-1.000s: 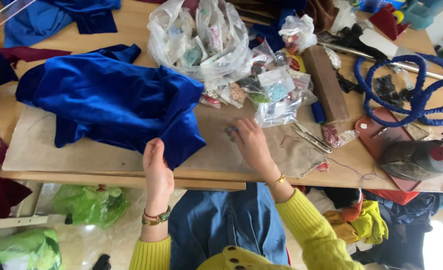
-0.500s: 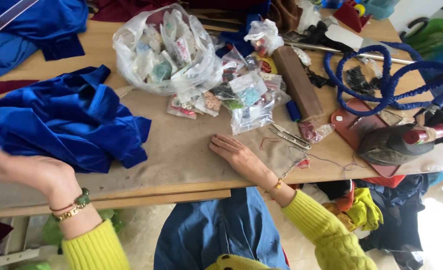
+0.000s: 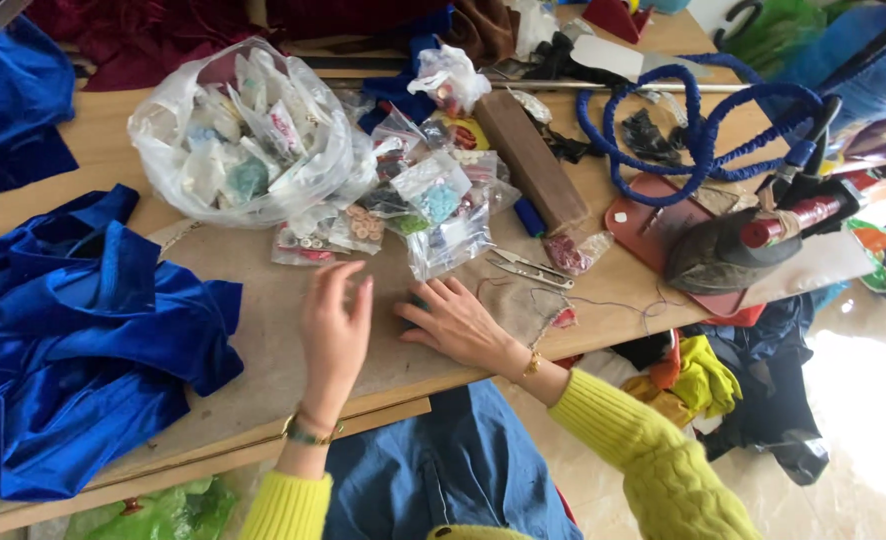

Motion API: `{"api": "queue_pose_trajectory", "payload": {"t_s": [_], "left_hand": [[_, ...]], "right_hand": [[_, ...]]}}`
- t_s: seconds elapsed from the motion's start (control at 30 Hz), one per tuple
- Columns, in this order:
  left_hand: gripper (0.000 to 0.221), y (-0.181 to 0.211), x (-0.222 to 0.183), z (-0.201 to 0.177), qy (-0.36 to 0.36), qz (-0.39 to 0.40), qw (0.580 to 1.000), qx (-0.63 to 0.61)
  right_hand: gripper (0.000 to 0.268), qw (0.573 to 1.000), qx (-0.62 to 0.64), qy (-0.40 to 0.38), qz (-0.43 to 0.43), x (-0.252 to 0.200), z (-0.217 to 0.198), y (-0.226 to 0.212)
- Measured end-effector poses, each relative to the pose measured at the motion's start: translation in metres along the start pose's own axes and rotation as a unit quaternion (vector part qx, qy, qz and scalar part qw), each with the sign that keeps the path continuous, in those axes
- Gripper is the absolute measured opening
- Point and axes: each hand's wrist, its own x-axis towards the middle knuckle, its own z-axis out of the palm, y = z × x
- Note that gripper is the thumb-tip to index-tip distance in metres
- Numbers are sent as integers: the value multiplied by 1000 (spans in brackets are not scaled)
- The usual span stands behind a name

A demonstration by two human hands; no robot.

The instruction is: Sorting through small bags of beads and trimmings while organizing fabric on a workbench

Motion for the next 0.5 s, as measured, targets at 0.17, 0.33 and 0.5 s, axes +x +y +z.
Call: {"api": "queue_pose_trajectory", "payload": {"t_s": [0.17,0.33,0.5], "left_hand": [[27,-28,16,62,-173,-65,979,81],[26,-23,31,70,-226,-93,966,79],[19,-38,34,88,-220,-94,968,72]], "right_hand": [[51,998,-41,-41,29,7,7,0],[34,999,-36,-25,8,15,13,0],[25,999,-44,10,-18,17,13,-3]]}}
